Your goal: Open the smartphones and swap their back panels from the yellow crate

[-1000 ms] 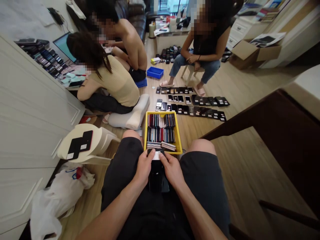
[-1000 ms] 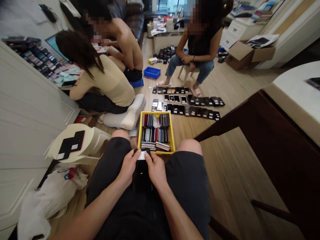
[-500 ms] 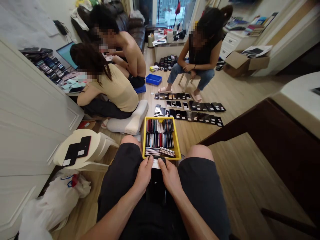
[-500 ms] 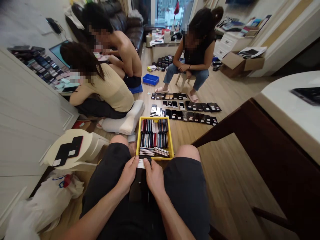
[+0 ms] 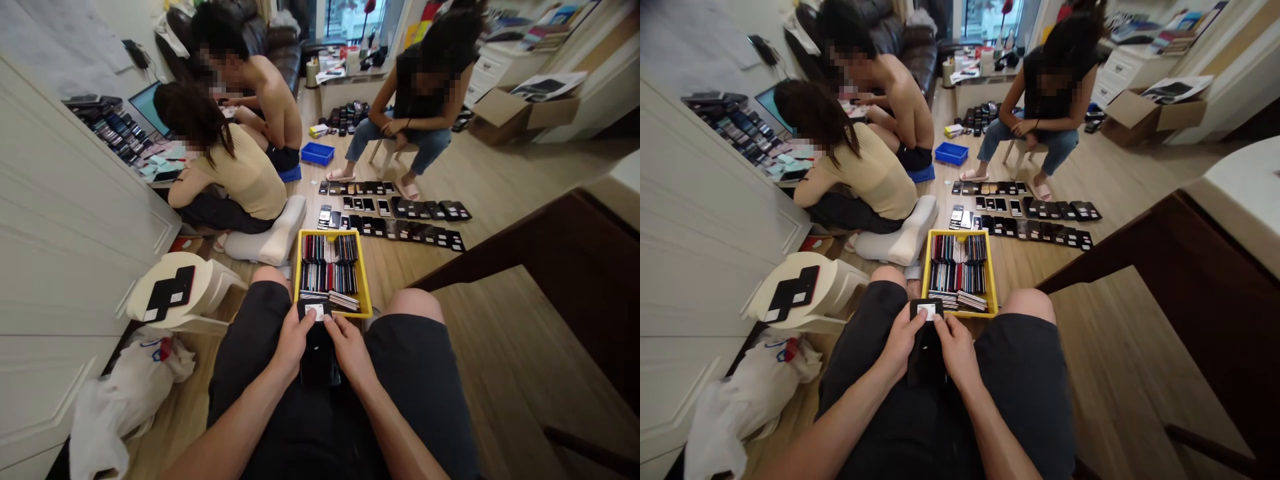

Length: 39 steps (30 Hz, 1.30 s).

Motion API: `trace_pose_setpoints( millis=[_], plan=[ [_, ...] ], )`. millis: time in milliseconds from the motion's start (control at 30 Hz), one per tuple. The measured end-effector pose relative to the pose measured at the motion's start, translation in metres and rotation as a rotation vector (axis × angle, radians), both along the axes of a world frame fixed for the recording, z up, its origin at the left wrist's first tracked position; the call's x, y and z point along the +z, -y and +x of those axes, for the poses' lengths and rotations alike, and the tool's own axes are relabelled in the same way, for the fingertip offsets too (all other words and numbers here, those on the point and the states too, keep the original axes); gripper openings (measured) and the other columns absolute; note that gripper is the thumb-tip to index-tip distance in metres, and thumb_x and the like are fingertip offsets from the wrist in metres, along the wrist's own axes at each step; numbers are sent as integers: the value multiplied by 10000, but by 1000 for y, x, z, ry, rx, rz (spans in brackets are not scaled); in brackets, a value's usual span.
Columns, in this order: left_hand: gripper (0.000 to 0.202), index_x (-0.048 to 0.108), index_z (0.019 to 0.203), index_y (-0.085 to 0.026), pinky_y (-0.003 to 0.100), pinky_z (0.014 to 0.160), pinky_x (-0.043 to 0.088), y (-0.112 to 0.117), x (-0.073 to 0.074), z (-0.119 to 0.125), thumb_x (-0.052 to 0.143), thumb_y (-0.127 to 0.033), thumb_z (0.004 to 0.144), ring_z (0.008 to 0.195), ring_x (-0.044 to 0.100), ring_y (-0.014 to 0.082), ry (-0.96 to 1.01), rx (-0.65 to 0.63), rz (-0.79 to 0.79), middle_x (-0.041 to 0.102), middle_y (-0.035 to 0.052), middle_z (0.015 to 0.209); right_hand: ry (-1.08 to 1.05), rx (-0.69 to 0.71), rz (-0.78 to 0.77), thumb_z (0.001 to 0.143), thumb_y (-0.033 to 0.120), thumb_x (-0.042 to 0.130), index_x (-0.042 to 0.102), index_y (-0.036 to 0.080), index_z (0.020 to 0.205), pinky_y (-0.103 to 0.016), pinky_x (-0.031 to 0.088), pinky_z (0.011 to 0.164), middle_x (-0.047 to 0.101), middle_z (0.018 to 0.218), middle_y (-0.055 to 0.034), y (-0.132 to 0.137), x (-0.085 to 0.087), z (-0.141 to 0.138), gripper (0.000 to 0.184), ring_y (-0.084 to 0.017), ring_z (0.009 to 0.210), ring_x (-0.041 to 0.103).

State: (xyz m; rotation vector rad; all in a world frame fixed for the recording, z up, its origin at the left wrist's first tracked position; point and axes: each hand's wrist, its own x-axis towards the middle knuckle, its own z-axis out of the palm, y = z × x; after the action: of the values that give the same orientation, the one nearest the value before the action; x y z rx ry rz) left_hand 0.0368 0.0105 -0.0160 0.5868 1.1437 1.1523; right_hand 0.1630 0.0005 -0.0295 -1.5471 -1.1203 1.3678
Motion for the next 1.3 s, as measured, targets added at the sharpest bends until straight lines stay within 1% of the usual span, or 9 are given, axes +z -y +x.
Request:
trace_pose_setpoints(
  millis=[167, 267, 433, 667, 1000, 1100, 1167, 1233, 1300],
  plan=[
    [544, 726, 1043, -141, 379, 953, 510, -4, -4, -1, 746, -626, 797, 1028, 698, 281, -10, 70, -40, 769, 117, 1037, -12, 42, 5, 902, 646, 578, 716, 204, 875, -329, 501, 761, 724, 814, -44, 1, 1, 0, 463, -255, 812, 638],
    [568, 728, 1055, -139, 378, 928, 525, -7, -5, -2, 769, -630, 773, 1007, 711, 283, 34, 121, -68, 777, 109, 987, -39, 44, 5, 923, 630, 553, 698, 201, 872, -312, 487, 755, 705, 826, -35, 3, 1, 2, 456, -240, 817, 616],
    [581, 737, 1032, -133, 365, 902, 544, -11, -3, -4, 810, -623, 728, 991, 728, 281, 119, 201, -77, 787, 104, 966, -35, 77, -45, 911, 666, 548, 656, 194, 853, -272, 450, 681, 641, 766, -3, 4, -4, 3, 487, -193, 731, 551],
    [553, 755, 948, -118, 387, 911, 558, -10, -2, -3, 795, -629, 743, 1022, 734, 311, 191, 210, -154, 797, 131, 964, -3, 50, -26, 893, 687, 554, 664, 196, 807, -279, 446, 704, 622, 703, 0, 4, -5, 3, 511, -200, 739, 554],
    [582, 766, 1005, -102, 394, 939, 544, -8, -4, -4, 794, -625, 750, 1028, 734, 312, 179, 221, -126, 798, 138, 984, -24, 34, -24, 872, 704, 578, 720, 179, 866, -293, 475, 690, 671, 712, -18, 4, -7, 4, 545, -219, 742, 600],
    [566, 764, 1001, -103, 395, 940, 540, -8, -4, -4, 793, -612, 755, 1033, 730, 311, 202, 214, -121, 796, 137, 992, -29, 28, -17, 869, 704, 582, 740, 174, 902, -310, 498, 712, 705, 754, -34, 4, -7, 3, 554, -239, 778, 629],
    [527, 761, 1005, -113, 394, 947, 534, -9, -5, -3, 810, -572, 750, 1048, 723, 308, 222, 213, -109, 794, 128, 1015, -32, 17, -6, 878, 690, 579, 750, 179, 970, -328, 517, 765, 738, 846, -51, 3, -8, 4, 547, -256, 850, 655],
    [482, 756, 1021, -128, 385, 957, 526, -10, -5, -4, 833, -506, 733, 1069, 714, 300, 235, 216, -95, 791, 113, 1048, -59, -30, 3, 878, 673, 587, 731, 191, 1105, -350, 535, 820, 754, 1004, -75, -1, -9, 5, 552, -270, 944, 674],
    [437, 749, 1060, -144, 379, 972, 515, -11, -3, -5, 838, -413, 726, 1094, 702, 292, 245, 193, -88, 784, 100, 1088, -125, -125, 8, 861, 669, 611, 657, 207, 1268, -374, 556, 849, 729, 1159, -99, -7, -10, 7, 617, -273, 1002, 686]
  ],
)
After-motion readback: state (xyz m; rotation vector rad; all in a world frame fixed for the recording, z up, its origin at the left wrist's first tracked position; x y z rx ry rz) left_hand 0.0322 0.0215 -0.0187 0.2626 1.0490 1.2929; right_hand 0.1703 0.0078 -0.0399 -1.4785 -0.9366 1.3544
